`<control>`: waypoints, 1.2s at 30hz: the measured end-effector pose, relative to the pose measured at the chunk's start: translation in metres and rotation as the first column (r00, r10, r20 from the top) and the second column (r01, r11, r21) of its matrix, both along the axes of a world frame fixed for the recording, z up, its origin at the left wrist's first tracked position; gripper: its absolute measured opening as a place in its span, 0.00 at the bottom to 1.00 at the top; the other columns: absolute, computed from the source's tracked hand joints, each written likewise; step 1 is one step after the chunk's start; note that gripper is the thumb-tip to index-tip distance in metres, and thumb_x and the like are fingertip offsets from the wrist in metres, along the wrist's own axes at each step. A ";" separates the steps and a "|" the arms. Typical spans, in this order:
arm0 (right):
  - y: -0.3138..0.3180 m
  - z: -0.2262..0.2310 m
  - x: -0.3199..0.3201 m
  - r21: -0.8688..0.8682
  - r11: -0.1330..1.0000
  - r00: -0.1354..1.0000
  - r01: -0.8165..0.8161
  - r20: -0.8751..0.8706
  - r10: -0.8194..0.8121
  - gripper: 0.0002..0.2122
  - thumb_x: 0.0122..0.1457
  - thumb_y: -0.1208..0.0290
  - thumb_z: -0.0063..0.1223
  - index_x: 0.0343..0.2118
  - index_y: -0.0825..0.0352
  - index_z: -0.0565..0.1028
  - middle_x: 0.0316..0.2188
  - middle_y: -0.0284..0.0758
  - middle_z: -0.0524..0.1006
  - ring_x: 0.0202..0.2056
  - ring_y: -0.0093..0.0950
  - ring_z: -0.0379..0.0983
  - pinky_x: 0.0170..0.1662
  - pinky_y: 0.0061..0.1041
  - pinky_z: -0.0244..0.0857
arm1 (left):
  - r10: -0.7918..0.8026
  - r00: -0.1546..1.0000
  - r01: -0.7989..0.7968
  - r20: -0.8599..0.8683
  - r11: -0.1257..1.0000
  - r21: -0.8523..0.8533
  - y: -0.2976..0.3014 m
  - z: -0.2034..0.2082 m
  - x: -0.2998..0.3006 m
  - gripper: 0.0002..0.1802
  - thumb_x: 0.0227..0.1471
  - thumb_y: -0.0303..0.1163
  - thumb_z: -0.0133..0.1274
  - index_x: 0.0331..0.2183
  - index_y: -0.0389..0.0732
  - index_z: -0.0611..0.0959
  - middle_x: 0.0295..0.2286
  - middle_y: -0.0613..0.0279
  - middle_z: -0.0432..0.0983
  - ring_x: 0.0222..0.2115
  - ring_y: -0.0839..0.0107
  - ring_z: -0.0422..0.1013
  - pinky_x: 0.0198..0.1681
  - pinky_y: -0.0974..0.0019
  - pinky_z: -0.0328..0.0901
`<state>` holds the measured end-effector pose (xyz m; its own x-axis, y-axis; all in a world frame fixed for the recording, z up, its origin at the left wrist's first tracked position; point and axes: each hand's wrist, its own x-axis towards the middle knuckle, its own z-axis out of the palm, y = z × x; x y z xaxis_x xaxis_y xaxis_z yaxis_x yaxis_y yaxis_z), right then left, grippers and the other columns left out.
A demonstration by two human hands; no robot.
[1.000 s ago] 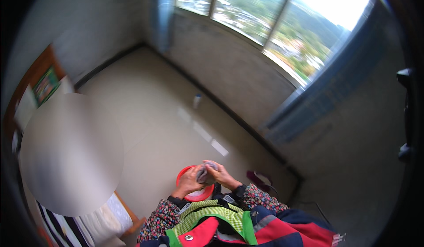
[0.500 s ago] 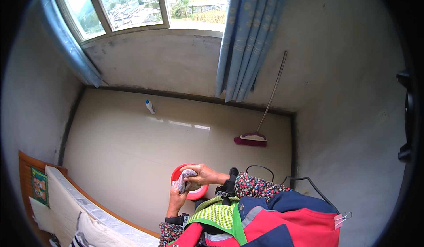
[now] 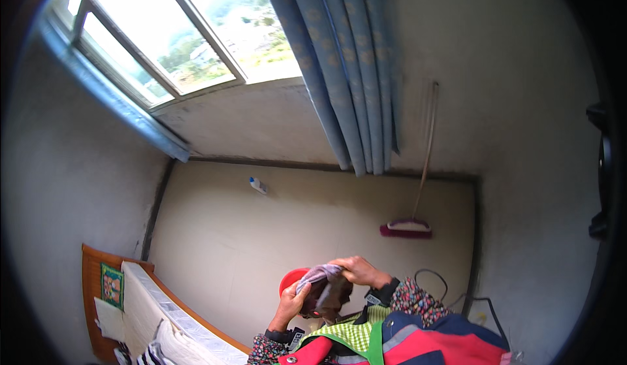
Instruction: The person scrapes debris from the window sill using a red-handled tool, then wipes the window glass with a cloth attached to a broom handle. The person handles a brush, a red-handled scraper, a cloth, a bucket, and a broom.
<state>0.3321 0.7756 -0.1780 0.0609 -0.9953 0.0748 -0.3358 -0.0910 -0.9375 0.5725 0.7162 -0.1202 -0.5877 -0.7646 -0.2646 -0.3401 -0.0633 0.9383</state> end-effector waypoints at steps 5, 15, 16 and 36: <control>0.025 -0.009 -0.042 0.053 0.997 0.998 0.056 0.000 -0.056 0.13 0.52 0.69 0.53 0.42 0.63 0.78 0.32 0.44 0.79 0.35 0.43 0.77 0.39 0.37 0.71 | -0.078 0.982 0.112 0.173 0.974 -0.197 -0.009 0.018 -0.031 0.16 0.60 0.37 0.53 0.45 0.38 0.80 0.28 0.63 0.80 0.30 0.82 0.70 0.35 0.71 0.68; -0.001 -0.012 -0.068 -0.319 0.929 0.976 0.188 -0.047 -0.213 0.11 0.52 0.74 0.55 0.40 0.64 0.78 0.38 0.40 0.78 0.39 0.38 0.75 0.46 0.33 0.68 | -0.248 0.956 0.290 0.157 0.878 -0.380 -0.046 0.040 -0.073 0.09 0.58 0.26 0.52 0.41 0.35 0.79 0.33 0.63 0.77 0.37 0.73 0.72 0.43 0.69 0.69; -0.008 -0.003 -0.071 -0.388 0.898 0.966 0.206 -0.063 -0.249 0.11 0.52 0.74 0.56 0.40 0.64 0.78 0.38 0.39 0.78 0.39 0.38 0.75 0.45 0.33 0.68 | -0.218 0.970 0.239 0.105 0.931 -0.277 -0.046 0.041 -0.080 0.11 0.58 0.25 0.52 0.44 0.36 0.79 0.35 0.62 0.77 0.38 0.75 0.71 0.45 0.70 0.67; -0.124 -0.055 -0.070 -0.109 0.989 0.864 0.102 -0.483 -0.142 0.06 0.46 0.71 0.54 0.29 0.59 0.78 0.29 0.37 0.77 0.37 0.40 0.74 0.38 0.40 0.70 | -0.251 0.953 0.238 0.171 0.967 0.092 -0.170 0.060 -0.082 0.22 0.60 0.45 0.50 0.40 0.34 0.83 0.30 0.56 0.82 0.31 0.75 0.74 0.36 0.68 0.70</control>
